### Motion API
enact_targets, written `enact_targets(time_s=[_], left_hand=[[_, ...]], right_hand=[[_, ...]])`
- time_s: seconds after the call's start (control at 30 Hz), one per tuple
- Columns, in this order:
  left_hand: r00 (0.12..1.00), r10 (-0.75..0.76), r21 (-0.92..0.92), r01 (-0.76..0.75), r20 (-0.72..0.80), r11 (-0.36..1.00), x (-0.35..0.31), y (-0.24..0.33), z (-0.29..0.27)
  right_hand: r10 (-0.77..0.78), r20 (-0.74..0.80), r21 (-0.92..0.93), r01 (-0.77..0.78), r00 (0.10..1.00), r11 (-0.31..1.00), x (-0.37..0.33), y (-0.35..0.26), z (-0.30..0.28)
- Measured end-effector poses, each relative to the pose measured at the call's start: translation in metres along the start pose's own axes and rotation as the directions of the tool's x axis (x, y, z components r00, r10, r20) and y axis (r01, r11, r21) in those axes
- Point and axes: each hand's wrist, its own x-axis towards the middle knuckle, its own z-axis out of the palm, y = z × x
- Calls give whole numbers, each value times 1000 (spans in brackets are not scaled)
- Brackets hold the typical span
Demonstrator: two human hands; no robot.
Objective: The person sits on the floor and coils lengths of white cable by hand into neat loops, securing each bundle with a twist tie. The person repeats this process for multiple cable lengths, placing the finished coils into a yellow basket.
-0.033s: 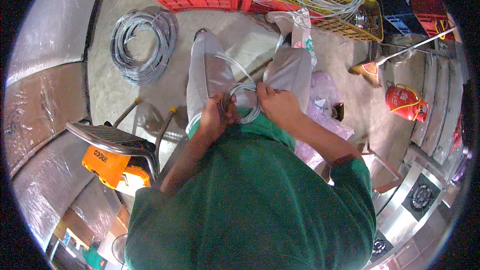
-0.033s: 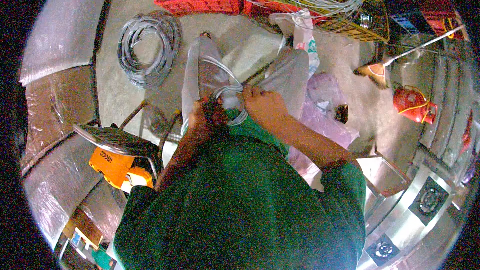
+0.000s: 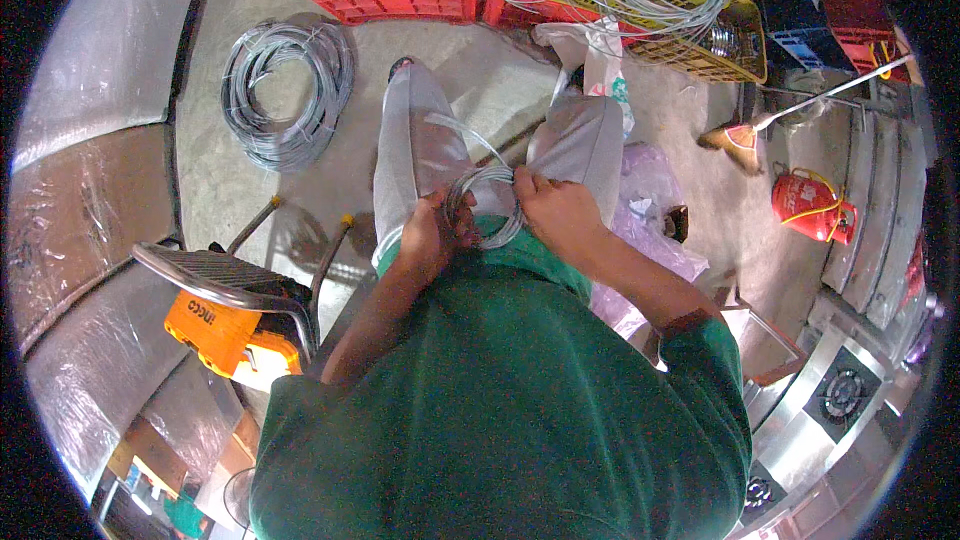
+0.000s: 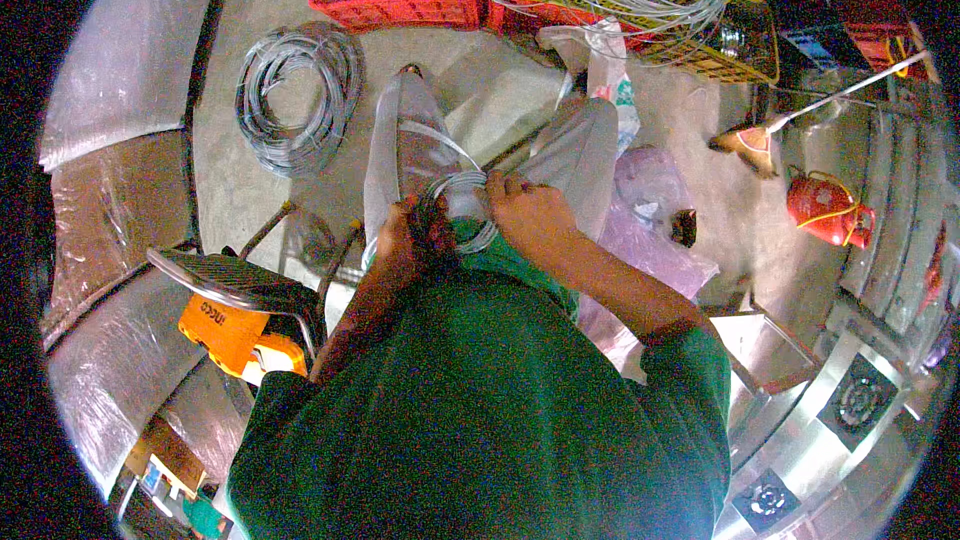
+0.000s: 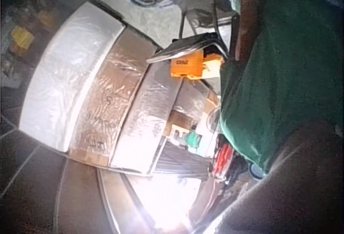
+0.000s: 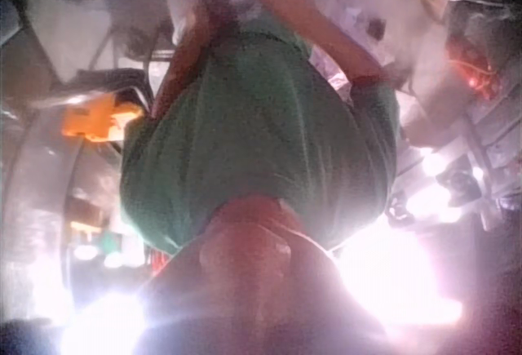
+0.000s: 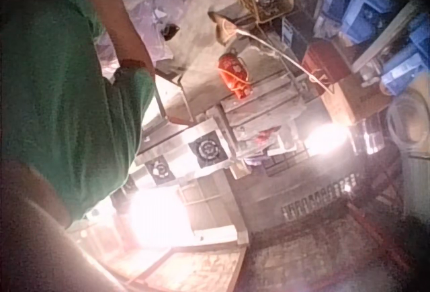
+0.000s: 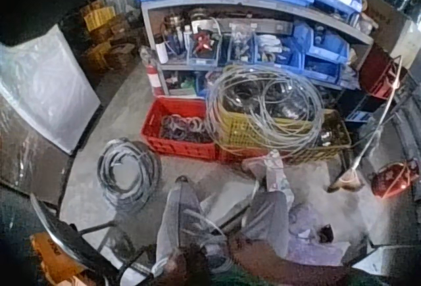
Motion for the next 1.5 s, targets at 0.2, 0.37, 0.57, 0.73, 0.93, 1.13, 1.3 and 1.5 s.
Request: enact_targets(time_s=[0.2,0.37,0.57,0.73,0.93,1.13,1.3,1.5], left_hand=[[950,288,571,-172,-119,803,-12,22,0],[476,499,685,-583,724,-437,-25,44,24],[680,-46,500,-581,731,-643,8,53,51],[808,-149,666,-560,570,-493,16,49,45],[832,-128,746,-544,540,-385,0,46,43],[810,-131,761,-582,571,-287,-7,42,40],[761,-34,731,-634,648,-253,-14,40,35],[803,67,803,-584,593,-118,-11,33,32]], right_hand=[[-33,17,-86,34,999,996,-14,-3,8],[-138,-114,-82,129,984,988,-18,-8,6],[-281,-142,-41,278,949,960,-22,-5,-1],[-284,-136,4,287,949,958,-38,6,-3],[-342,-226,76,366,912,927,-48,15,-3],[-304,-327,210,383,895,900,-57,15,-6],[-149,-322,409,280,935,869,-61,4,3],[165,-509,580,195,845,791,-48,-20,9]])
